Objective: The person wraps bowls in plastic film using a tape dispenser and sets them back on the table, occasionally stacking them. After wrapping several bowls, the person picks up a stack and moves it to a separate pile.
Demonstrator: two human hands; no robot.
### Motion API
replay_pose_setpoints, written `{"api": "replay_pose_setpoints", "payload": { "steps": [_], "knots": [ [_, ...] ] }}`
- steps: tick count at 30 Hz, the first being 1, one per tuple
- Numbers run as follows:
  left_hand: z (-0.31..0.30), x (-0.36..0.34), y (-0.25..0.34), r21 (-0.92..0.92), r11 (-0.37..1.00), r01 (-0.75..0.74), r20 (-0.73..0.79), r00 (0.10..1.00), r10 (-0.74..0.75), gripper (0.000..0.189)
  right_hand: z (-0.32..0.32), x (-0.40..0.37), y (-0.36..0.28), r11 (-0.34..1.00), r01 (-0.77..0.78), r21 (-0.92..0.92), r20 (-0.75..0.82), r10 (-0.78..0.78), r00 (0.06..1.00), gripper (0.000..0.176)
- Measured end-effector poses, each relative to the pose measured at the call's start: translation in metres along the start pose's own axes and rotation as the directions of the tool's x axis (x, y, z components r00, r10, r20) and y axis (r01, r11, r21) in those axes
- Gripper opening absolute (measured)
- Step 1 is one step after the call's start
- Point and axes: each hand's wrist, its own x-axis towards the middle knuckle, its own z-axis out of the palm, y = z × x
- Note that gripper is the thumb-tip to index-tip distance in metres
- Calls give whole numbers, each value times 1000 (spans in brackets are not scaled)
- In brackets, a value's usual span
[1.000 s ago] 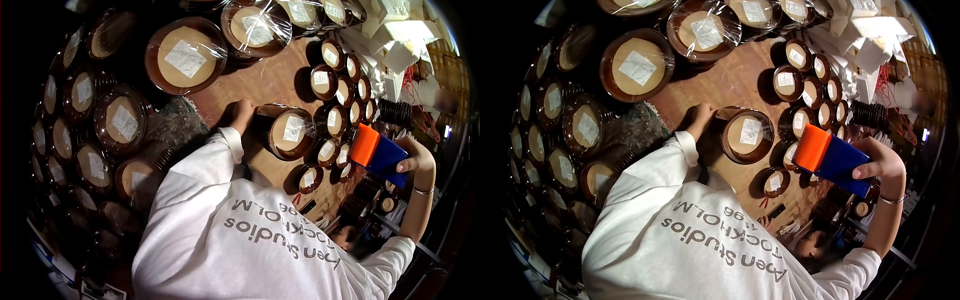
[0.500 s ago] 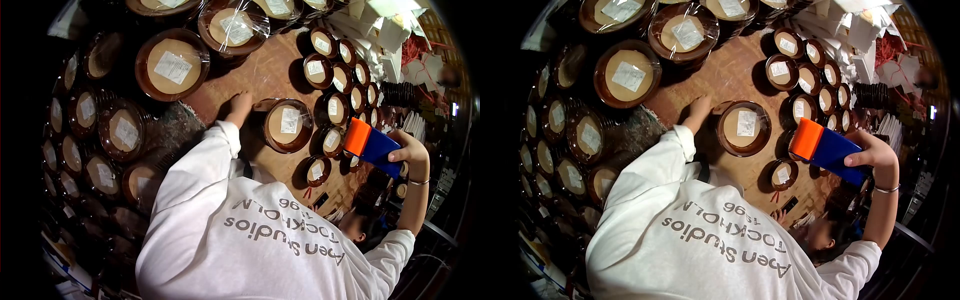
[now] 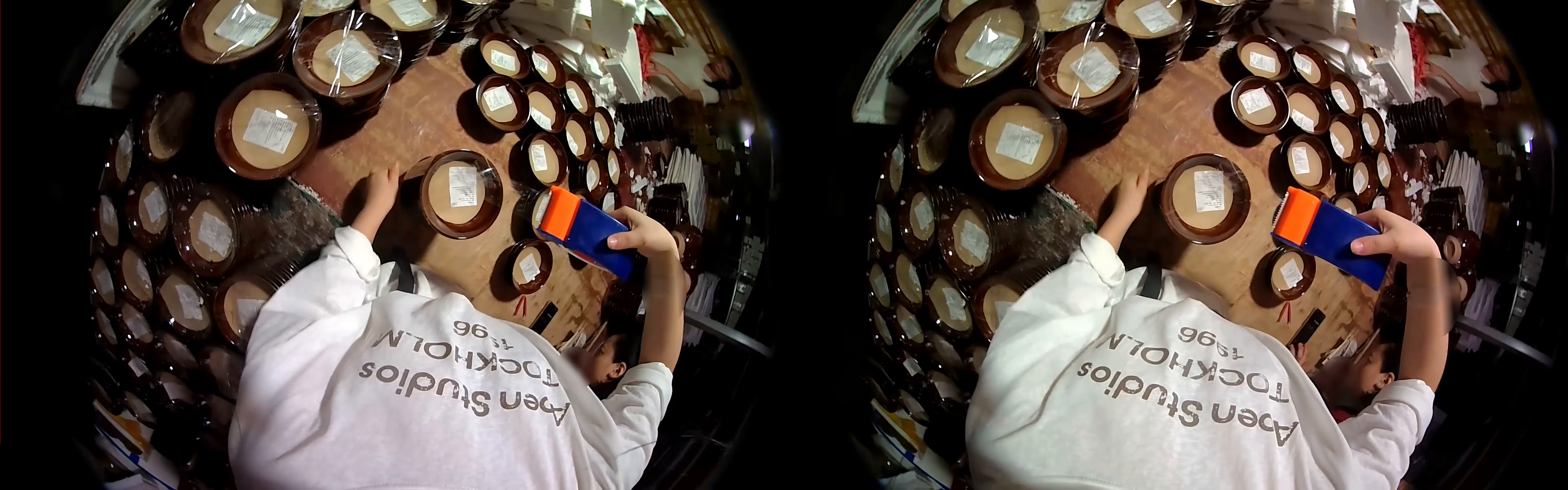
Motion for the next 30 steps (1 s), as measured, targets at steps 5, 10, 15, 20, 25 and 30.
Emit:
{"api": "replay_pose_setpoints", "payload": {
  "steps": [5, 10, 15, 20, 25, 30],
  "knots": [
    [36, 18, -15, -773, 614, -160, -37, 977, 209, 46, 20, -3, 35, 989, 11, 148, -5, -11, 1000, 61],
    [32, 10, -16, -653, 719, -238, -207, 969, 132, 46, 40, 15, 76, 957, -31, 290, 117, -4, 993, 54],
    [-24, -80, 76, 24, 756, -654, -482, 656, 582, 51, 63, 29, 107, 936, 64, 345, 121, -112, 986, 45],
    [-13, -143, 96, 468, 213, -858, 48, 265, 963, 61, 70, 44, 124, 927, 128, 352, 179, -201, 963, 43],
    [2, -136, 90, 620, 162, -767, 257, 395, 882, 55, 79, 73, 157, 912, 138, 387, 166, -216, 962, 39],
    [10, -123, 80, 756, 4, -655, 224, 264, 938, 44, 100, 110, 194, 815, 78, 574, 211, -240, 948, 38]
  ]
}}
